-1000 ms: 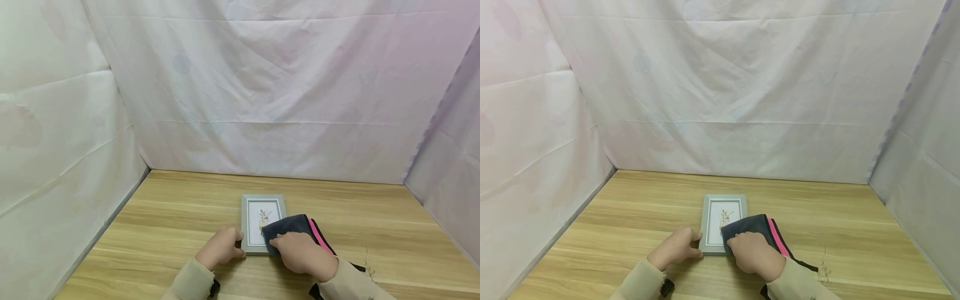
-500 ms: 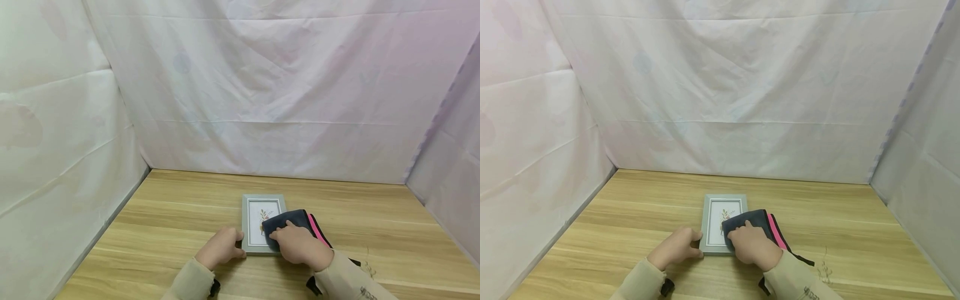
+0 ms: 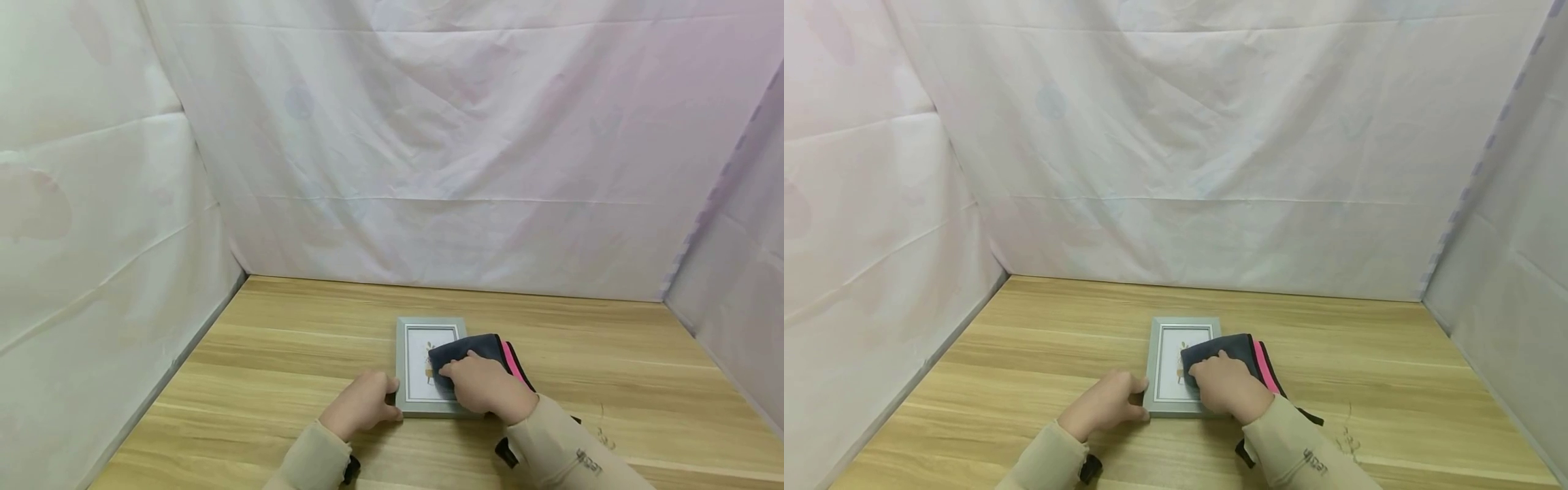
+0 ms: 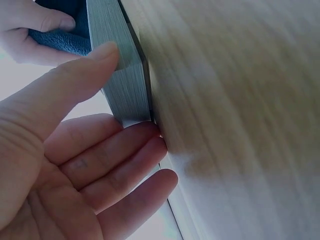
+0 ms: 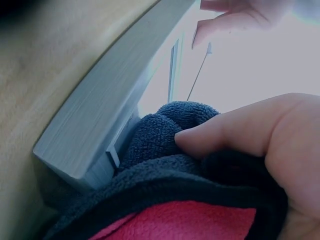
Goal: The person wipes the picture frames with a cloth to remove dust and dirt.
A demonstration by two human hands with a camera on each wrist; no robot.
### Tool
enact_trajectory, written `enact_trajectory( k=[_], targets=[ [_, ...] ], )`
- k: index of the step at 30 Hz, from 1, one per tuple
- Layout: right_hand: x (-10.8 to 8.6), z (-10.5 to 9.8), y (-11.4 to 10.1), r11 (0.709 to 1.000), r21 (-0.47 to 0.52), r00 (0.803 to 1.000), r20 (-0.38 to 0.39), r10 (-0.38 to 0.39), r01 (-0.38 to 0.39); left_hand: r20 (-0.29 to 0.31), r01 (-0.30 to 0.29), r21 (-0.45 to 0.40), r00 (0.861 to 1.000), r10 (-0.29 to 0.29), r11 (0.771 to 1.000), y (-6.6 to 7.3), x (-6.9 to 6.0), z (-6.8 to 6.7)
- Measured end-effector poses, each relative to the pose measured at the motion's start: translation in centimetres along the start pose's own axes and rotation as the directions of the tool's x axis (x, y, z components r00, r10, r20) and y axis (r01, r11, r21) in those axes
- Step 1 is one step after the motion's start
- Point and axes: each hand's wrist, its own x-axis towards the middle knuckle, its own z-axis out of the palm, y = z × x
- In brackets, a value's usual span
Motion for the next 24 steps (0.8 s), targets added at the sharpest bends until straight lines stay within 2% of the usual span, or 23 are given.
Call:
enact_trajectory(
  k=[14,24],
  targets=[
    [2.0,0.2,0.9,1.0,0.001,0.999,-0.042,0.027,-0.027,-0.005,0.003,-0.003,1.0,-0.003,1.0,0.1,0.0,0.0],
    [3.2,0.1,1.4,0.999,0.03,0.998,-0.045,0.043,-0.042,0.0,0.013,-0.005,1.0,-0.013,1.0,0.2,-0.1,0.0]
  ],
)
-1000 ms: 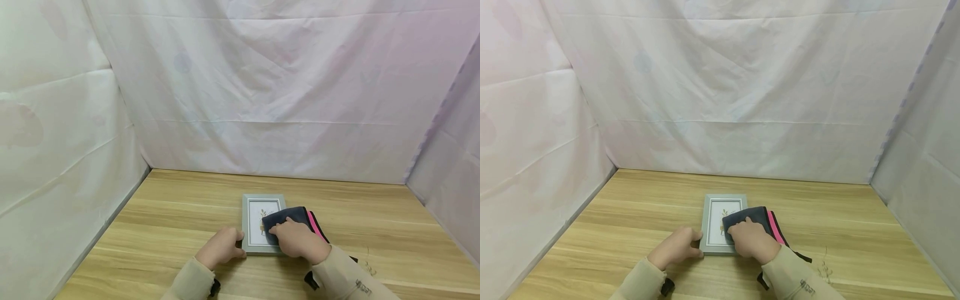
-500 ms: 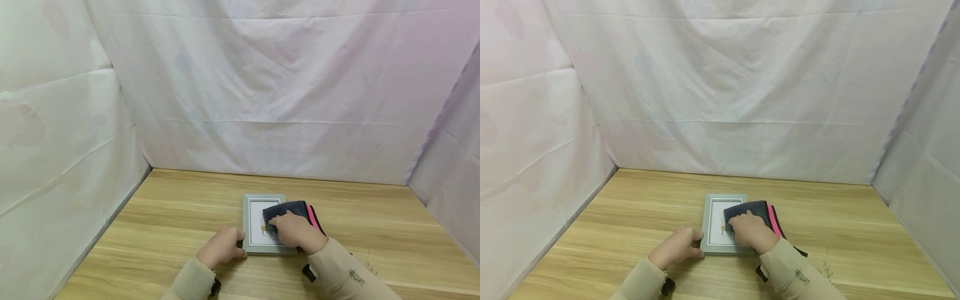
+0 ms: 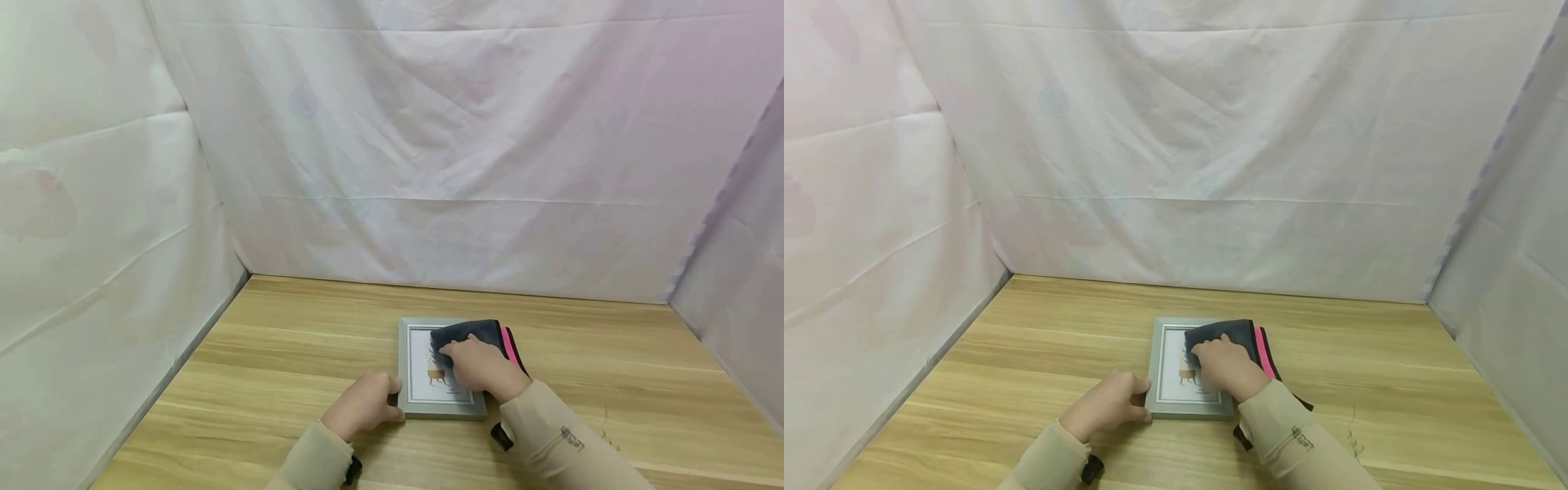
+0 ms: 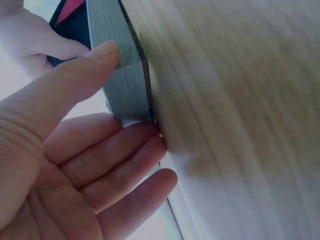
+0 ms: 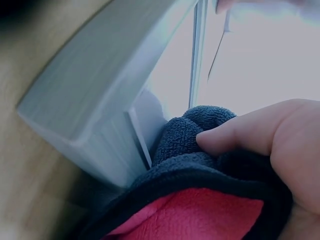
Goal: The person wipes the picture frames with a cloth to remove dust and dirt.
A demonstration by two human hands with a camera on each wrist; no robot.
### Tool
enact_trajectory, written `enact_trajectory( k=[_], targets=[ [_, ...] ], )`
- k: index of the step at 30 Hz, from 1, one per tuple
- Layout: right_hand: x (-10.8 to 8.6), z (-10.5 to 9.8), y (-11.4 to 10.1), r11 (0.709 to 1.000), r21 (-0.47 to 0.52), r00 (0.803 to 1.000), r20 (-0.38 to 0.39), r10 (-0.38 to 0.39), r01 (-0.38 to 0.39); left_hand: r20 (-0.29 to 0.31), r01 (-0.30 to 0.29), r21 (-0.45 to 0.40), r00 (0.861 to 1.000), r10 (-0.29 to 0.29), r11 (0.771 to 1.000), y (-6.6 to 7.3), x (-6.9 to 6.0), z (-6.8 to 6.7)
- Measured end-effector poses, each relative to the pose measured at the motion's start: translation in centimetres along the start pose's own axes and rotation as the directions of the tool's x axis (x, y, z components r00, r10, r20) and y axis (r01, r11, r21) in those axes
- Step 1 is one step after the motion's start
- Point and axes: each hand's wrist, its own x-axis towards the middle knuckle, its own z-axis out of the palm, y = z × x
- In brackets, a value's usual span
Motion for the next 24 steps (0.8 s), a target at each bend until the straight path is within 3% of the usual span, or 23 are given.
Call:
enact_trajectory(
  k=[11,24],
  targets=[
    [1.8,0.4,1.0,1.0,-0.002,1.0,-0.023,-0.008,0.007,-0.025,-0.026,0.03,0.999,0.027,0.999,-0.1,0.1,0.1],
    [2.6,0.3,1.4,1.0,0.0,0.999,-0.04,0.006,-0.006,-0.003,-0.001,0.025,1.0,0.001,1.0,-0.1,0.2,0.1]
  ],
)
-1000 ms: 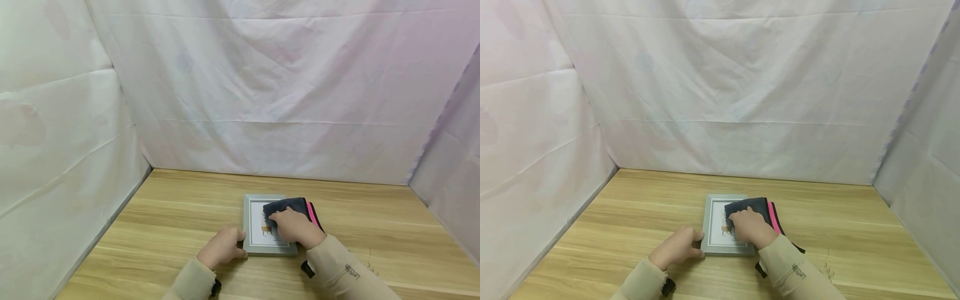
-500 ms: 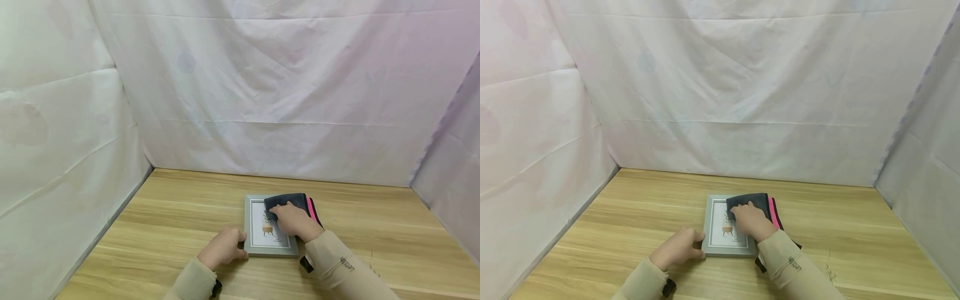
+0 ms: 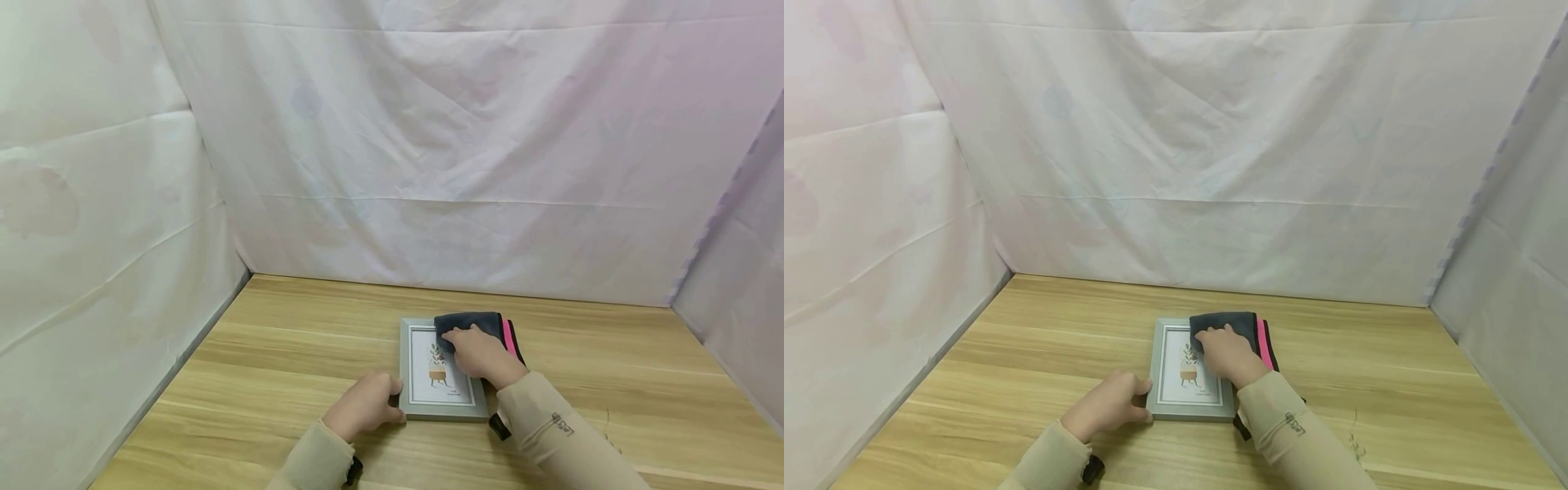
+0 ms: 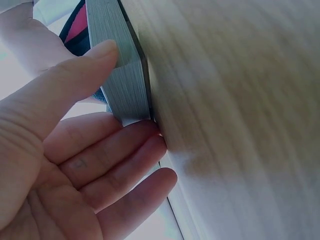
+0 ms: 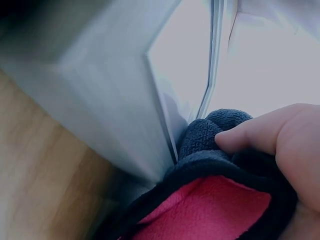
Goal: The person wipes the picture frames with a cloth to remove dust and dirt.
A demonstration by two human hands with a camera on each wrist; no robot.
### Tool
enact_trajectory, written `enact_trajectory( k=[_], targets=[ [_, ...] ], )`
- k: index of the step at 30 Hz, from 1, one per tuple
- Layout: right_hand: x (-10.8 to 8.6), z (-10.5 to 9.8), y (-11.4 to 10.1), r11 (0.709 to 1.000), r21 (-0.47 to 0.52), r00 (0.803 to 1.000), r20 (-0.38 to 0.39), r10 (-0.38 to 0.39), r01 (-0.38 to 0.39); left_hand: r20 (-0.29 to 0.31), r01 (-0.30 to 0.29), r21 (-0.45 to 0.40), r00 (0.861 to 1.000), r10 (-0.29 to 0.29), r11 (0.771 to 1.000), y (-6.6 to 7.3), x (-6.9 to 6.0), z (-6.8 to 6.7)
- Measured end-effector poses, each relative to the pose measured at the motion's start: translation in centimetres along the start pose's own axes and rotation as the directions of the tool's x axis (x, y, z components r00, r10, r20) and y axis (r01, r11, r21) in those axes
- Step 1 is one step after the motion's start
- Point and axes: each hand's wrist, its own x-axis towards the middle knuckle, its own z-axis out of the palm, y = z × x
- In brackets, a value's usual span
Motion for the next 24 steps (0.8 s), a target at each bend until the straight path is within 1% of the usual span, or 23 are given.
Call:
enact_trajectory(
  k=[6,10,16,24],
  targets=[
    [0.4,0.0,-0.4,0.999,-0.044,1.0,0.006,0.008,-0.008,0.004,0.005,-0.006,1.0,-0.005,1.0,0.0,0.0,0.0],
    [0.4,-0.2,-0.6,0.998,-0.056,1.0,0.015,0.014,-0.013,0.003,0.001,0.008,1.0,-0.001,1.0,0.1,0.0,-0.1],
    [0.7,-0.2,-0.7,0.996,-0.089,1.0,0.015,0.003,-0.002,0.007,0.004,0.005,1.0,-0.004,1.0,0.3,-0.1,-0.3],
    [0.8,-0.4,-1.2,0.996,-0.09,1.0,0.023,-0.006,0.008,0.009,0.002,0.002,1.0,-0.002,1.0,0.3,-0.1,-0.3]
  ],
)
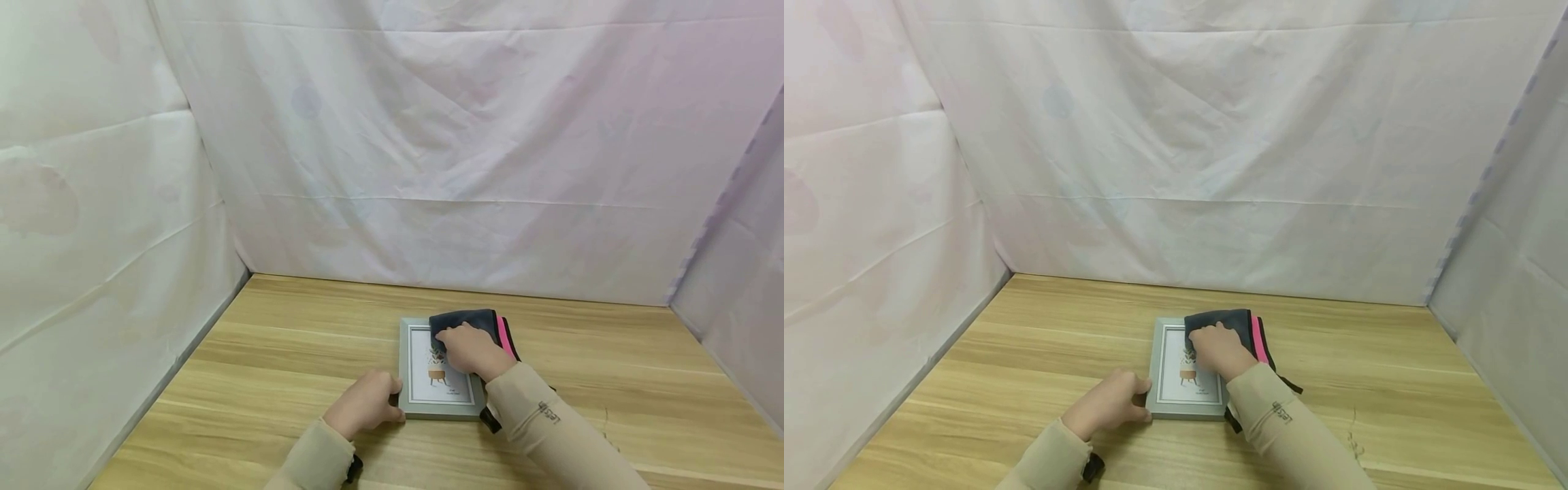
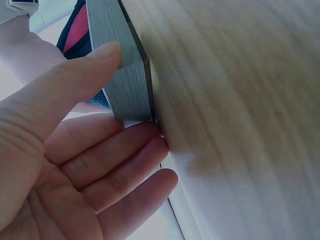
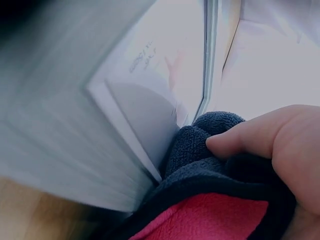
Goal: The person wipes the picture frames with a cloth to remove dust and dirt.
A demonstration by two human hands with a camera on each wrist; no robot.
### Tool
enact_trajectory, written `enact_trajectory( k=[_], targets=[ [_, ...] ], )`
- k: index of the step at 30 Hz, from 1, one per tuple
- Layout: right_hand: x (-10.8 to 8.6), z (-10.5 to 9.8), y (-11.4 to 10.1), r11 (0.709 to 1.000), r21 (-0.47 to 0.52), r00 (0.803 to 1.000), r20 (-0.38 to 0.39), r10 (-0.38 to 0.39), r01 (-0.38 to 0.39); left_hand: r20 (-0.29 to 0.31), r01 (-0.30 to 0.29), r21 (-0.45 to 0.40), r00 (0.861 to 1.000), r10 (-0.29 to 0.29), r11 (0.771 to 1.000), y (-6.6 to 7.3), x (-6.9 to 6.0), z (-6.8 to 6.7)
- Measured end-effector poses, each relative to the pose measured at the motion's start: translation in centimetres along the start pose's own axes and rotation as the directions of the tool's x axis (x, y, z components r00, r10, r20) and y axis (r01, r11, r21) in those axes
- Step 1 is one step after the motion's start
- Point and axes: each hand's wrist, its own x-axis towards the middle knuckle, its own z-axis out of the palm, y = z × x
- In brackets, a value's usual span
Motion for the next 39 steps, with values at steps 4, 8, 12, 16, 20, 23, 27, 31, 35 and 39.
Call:
enact_trajectory(
  k=[4,8,12,16,20,23,27,31,35,39],
  targets=[
    [0.2,-0.1,-0.3,1.0,-0.005,1.0,0.004,0.003,-0.003,0.0,-0.003,0.005,1.0,0.003,1.0,0.0,0.0,0.0],
    [0.5,-0.1,-0.7,1.0,0.002,1.0,0.019,0.008,-0.008,0.001,-0.004,0.007,1.0,0.004,1.0,-0.1,0.1,0.0],
    [0.8,-0.1,-1.0,1.0,0.002,1.0,0.028,0.011,-0.011,0.004,-0.009,0.007,1.0,0.009,1.0,0.0,0.1,0.0],
    [1.0,-0.2,-1.3,1.0,0.013,0.999,0.034,0.009,-0.009,0.004,-0.009,0.009,1.0,0.009,1.0,0.0,0.1,0.1],
    [1.1,-0.3,-1.6,1.0,0.023,0.999,0.033,-0.004,0.003,0.007,-0.008,0.013,1.0,0.008,1.0,0.1,0.0,0.1],
    [1.1,-0.3,-1.8,1.0,0.019,0.999,0.03,-0.019,0.019,0.007,-0.011,0.012,1.0,0.011,1.0,0.1,0.0,0.0],
    [1.2,-0.3,-2.2,0.999,0.017,0.999,0.034,-0.027,0.027,0.006,-0.02,0.012,1.0,0.02,1.0,0.1,0.0,0.0],
    [1.2,-0.3,-2.6,1.0,0.014,0.999,0.035,-0.023,0.023,0.006,-0.025,0.016,1.0,0.025,1.0,0.1,0.0,0.1],
    [1.3,-0.2,-2.9,1.0,0.007,0.999,0.033,-0.025,0.024,0.004,-0.022,0.018,1.0,0.022,1.0,0.2,0.0,0.2],
    [1.2,-0.3,-3.0,0.999,0.003,0.999,0.026,-0.032,0.032,0.003,-0.02,0.027,1.0,0.02,0.999,0.2,0.0,0.3]
  ],
)
